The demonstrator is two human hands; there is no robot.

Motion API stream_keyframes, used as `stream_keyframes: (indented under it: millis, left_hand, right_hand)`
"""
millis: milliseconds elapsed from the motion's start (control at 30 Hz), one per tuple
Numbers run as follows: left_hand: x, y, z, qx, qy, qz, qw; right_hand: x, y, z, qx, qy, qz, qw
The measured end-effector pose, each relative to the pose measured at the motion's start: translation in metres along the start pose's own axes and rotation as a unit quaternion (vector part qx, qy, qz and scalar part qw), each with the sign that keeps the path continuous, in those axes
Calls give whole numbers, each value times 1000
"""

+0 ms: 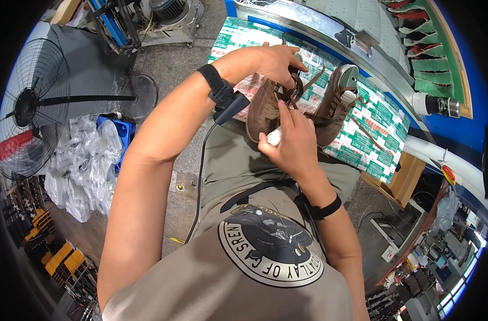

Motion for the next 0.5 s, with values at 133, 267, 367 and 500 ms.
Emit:
stream_keyframes:
  millis: [133,267,367,500]
  left_hand:
    - [-1,-2,0,-10,-7,6,1000]
    - [0,5,0,9,-7,5,1000]
    - [3,7,1,40,1,-6,999]
    - [2,3,-1,51,-9,-27,998]
  right_hand:
    - [3,-1,1,-14,-3,6,1000]
    - [-1,3,0,14,-21,17,1000]
    - [3,14,-1,101,-54,87,990]
    - [14,-23,30,68,-96,65,991]
Point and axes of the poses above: each hand's wrist, its own x-axis towards the middle knuckle, its own z-axis out of the palm, y = z × x, the point moved 9 cm from there along x, towards the middle knuckle, and after that the axes turned 13 degrees about z, right-handed, at the moved point
